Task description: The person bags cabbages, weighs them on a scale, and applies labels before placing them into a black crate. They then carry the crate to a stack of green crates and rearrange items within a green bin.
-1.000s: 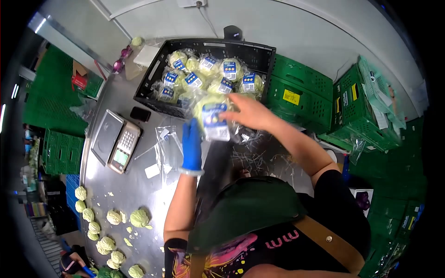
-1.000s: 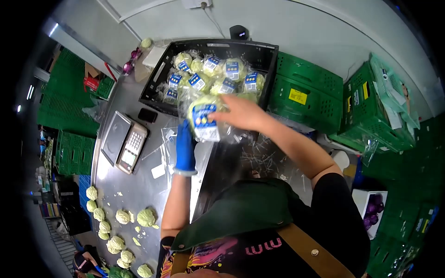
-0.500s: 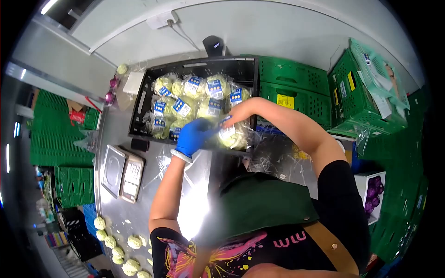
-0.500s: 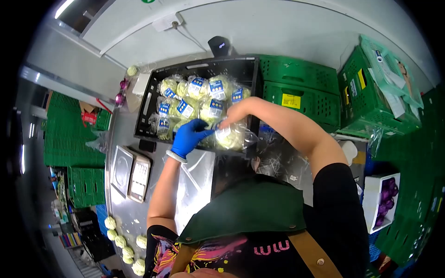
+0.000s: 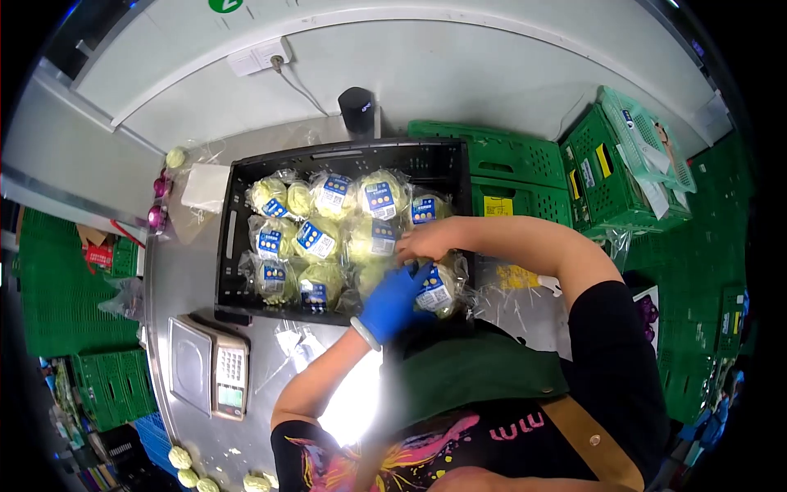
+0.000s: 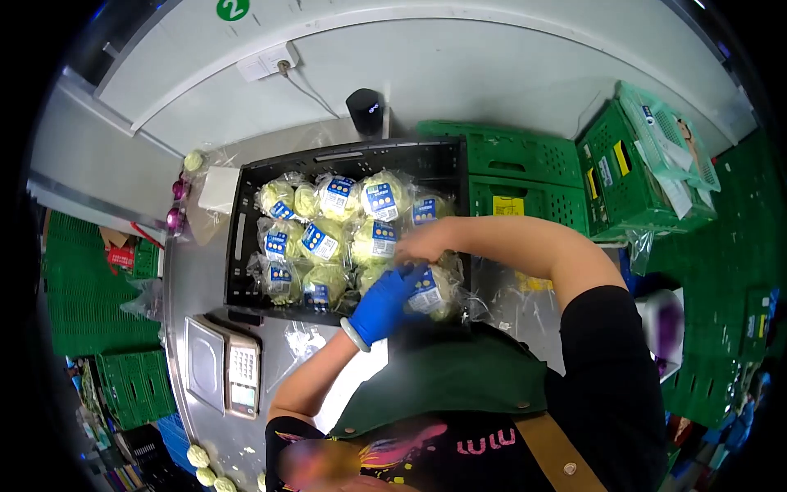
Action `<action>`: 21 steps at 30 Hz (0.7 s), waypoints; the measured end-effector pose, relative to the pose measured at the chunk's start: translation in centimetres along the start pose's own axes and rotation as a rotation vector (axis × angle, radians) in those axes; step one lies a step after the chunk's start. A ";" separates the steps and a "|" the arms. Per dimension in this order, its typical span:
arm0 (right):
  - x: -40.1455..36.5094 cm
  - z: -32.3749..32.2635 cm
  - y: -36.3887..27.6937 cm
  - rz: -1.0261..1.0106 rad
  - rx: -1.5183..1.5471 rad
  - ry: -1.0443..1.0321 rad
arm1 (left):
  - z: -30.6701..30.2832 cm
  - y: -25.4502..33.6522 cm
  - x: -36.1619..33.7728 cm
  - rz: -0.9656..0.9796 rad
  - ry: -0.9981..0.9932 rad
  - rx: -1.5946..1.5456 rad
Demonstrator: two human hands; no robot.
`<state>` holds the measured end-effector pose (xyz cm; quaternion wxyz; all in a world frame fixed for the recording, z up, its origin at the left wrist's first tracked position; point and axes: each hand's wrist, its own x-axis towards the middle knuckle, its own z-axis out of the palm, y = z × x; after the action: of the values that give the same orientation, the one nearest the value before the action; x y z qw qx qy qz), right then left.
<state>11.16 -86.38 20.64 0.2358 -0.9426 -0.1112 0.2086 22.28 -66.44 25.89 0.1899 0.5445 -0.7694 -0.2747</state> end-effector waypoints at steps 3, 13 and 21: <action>0.5 0.7 1.5 -0.043 0.021 -0.012 | -0.7 0.7 0.7 0.005 -0.004 0.046; -0.3 -2.7 9.2 0.282 0.227 -0.096 | -0.9 -2.4 4.4 0.135 -0.176 -0.031; -3.9 -4.5 -0.5 0.631 -0.039 0.546 | 4.0 -7.9 7.1 0.192 -0.449 -0.062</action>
<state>9.68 -88.90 25.85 0.1635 -0.9554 0.2457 0.0108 23.37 -74.31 17.79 0.0562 0.3881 -0.8317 -0.3931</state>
